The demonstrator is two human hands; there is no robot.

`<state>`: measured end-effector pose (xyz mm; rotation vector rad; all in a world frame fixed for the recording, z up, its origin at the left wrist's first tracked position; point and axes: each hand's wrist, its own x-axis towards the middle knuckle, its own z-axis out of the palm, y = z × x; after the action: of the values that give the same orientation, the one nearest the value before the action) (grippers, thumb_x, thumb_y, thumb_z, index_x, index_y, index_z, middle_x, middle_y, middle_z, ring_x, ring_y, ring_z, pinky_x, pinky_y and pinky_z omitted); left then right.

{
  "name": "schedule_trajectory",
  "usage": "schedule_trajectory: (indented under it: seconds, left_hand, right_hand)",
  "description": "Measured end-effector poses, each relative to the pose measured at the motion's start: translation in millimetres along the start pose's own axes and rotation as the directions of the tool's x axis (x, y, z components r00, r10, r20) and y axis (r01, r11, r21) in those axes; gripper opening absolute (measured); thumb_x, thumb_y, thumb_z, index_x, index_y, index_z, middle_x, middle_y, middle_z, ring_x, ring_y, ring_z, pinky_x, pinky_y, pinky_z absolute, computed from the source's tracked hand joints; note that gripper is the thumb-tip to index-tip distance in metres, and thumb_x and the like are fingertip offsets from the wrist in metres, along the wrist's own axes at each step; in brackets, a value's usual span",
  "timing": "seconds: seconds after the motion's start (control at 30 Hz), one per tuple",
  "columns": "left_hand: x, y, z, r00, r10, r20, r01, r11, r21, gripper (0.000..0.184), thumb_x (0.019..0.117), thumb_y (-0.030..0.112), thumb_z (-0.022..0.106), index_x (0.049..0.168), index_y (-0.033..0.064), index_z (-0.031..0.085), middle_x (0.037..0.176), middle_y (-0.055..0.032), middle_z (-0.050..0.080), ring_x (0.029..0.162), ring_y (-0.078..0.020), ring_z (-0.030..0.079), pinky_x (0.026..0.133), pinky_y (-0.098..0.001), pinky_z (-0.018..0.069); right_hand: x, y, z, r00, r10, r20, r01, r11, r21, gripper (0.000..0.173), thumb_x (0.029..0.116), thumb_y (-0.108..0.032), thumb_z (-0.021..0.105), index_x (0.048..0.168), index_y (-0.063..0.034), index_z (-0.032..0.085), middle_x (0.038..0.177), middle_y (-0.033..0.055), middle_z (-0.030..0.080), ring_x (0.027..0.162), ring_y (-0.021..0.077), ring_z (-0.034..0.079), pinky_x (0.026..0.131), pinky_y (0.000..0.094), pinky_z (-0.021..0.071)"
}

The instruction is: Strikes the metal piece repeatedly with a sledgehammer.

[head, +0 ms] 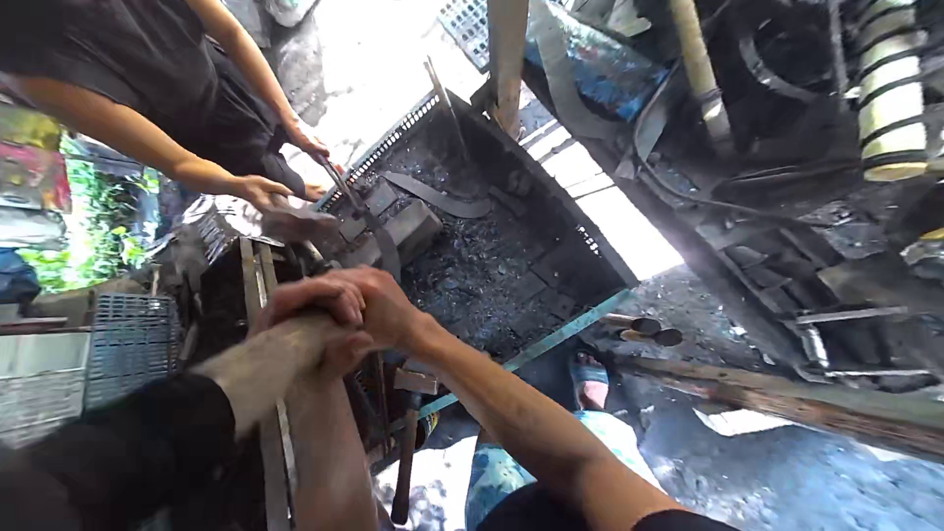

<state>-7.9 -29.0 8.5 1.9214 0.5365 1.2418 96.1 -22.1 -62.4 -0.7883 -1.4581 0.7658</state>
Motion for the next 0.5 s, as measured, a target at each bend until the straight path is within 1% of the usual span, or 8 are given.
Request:
schedule_trajectory:
  seconds: [0.03, 0.1, 0.17, 0.2, 0.23, 0.27, 0.4, 0.5]
  left_hand:
    - [-7.4, -34.6, -3.6, 0.999, -0.015, -0.029, 0.015, 1.0, -0.016, 0.045, 0.0875, 0.043, 0.08, 0.119, 0.0144, 0.064, 0.085, 0.0036, 0.07, 0.074, -0.0098, 0.067, 0.074, -0.0315, 0.0607]
    - [-64.3, -133.5, 4.7, 0.956, -0.244, -0.165, 0.225, 0.966, -0.127, 0.05, 0.0861, 0.045, 0.081, 0.121, 0.0137, 0.064, 0.087, 0.002, 0.069, 0.071, -0.0091, 0.066, 0.07, -0.0291, 0.06]
    - [-142.8, -210.9, 34.8, 0.752, -0.602, -0.269, 0.542, 0.796, -0.269, 0.03, 0.0927, 0.034, 0.073, 0.111, 0.0117, 0.067, 0.076, -0.0001, 0.066, 0.06, -0.0124, 0.063, 0.059, -0.0325, 0.0586]
    - [-168.5, -232.0, 46.3, 0.603, -0.746, -0.282, 0.697, 0.665, -0.269, 0.026, 0.0963, 0.036, 0.068, 0.105, 0.0116, 0.066, 0.071, -0.0015, 0.062, 0.057, -0.0151, 0.061, 0.057, -0.0358, 0.058]
    - [-178.0, -236.2, 54.4, 0.493, -0.82, -0.291, 0.793, 0.561, -0.236, 0.029, 0.0974, 0.04, 0.067, 0.105, 0.0116, 0.068, 0.07, -0.0033, 0.062, 0.057, -0.0173, 0.061, 0.058, -0.0381, 0.0581]
    - [-173.2, -223.4, 60.3, 0.483, -0.818, -0.312, 0.814, 0.551, -0.183, 0.03, 0.0971, 0.039, 0.069, 0.107, 0.0102, 0.069, 0.069, -0.0055, 0.063, 0.057, -0.019, 0.062, 0.059, -0.0398, 0.0588]
    - [-101.7, -77.1, 52.7, 0.789, -0.503, -0.351, 0.559, 0.826, 0.074, 0.058, 0.0783, 0.043, 0.088, 0.115, 0.0049, 0.064, 0.087, -0.0079, 0.07, 0.07, -0.0211, 0.069, 0.066, -0.0408, 0.0624]
    - [-48.7, 12.7, 45.7, 0.924, -0.311, -0.223, 0.34, 0.934, 0.105, 0.051, 0.0773, 0.03, 0.091, 0.112, 0.0053, 0.062, 0.084, -0.0038, 0.071, 0.072, -0.0156, 0.07, 0.066, -0.0341, 0.0625]
  right_hand:
    - [-4.0, 28.9, 5.1, 0.999, 0.04, 0.0, -0.04, 0.997, -0.06, 0.041, 0.0599, -0.025, 0.088, 0.093, -0.0085, 0.072, 0.084, 0.0055, 0.072, 0.079, 0.0229, 0.07, 0.068, 0.0489, 0.0571]
    - [-55.3, 103.8, 15.9, 0.923, 0.377, 0.082, -0.366, 0.922, -0.126, 0.039, 0.0683, -0.029, 0.087, 0.099, -0.0137, 0.071, 0.085, 0.0044, 0.072, 0.079, 0.0222, 0.071, 0.065, 0.0526, 0.0594]
    - [-138.5, 163.5, 25.9, 0.601, 0.768, 0.221, -0.763, 0.634, -0.126, 0.03, 0.0788, -0.035, 0.081, 0.099, -0.0151, 0.07, 0.085, 0.0075, 0.071, 0.078, 0.024, 0.07, 0.069, 0.0557, 0.0583]
    - [-165.2, 180.3, 27.6, 0.443, 0.853, 0.276, -0.868, 0.485, -0.107, 0.028, 0.0804, -0.035, 0.077, 0.093, -0.0115, 0.069, 0.081, 0.0094, 0.069, 0.073, 0.0245, 0.068, 0.067, 0.0543, 0.0563]
    - [-178.5, 187.9, 25.4, 0.375, 0.87, 0.321, -0.903, 0.421, -0.087, 0.029, 0.0811, -0.035, 0.076, 0.09, -0.0079, 0.068, 0.079, 0.0104, 0.068, 0.07, 0.0249, 0.067, 0.066, 0.053, 0.0557]
    - [-181.2, 182.7, 20.6, 0.42, 0.844, 0.334, -0.885, 0.463, -0.058, 0.03, 0.0811, -0.034, 0.077, 0.088, -0.0071, 0.068, 0.077, 0.0094, 0.067, 0.069, 0.0237, 0.066, 0.066, 0.0514, 0.0559]
    - [-134.9, 69.4, 16.9, 0.8, 0.58, 0.151, -0.597, 0.793, 0.118, 0.041, 0.0741, -0.03, 0.084, 0.109, -0.0132, 0.071, 0.09, 0.0019, 0.074, 0.084, 0.0148, 0.072, 0.076, 0.0472, 0.062]
    - [-75.6, -10.3, -6.8, 0.906, 0.387, 0.172, -0.409, 0.905, 0.119, 0.052, 0.0771, -0.026, 0.08, 0.124, -0.0076, 0.069, 0.106, 0.0083, 0.075, 0.098, 0.0198, 0.072, 0.087, 0.0478, 0.0598]
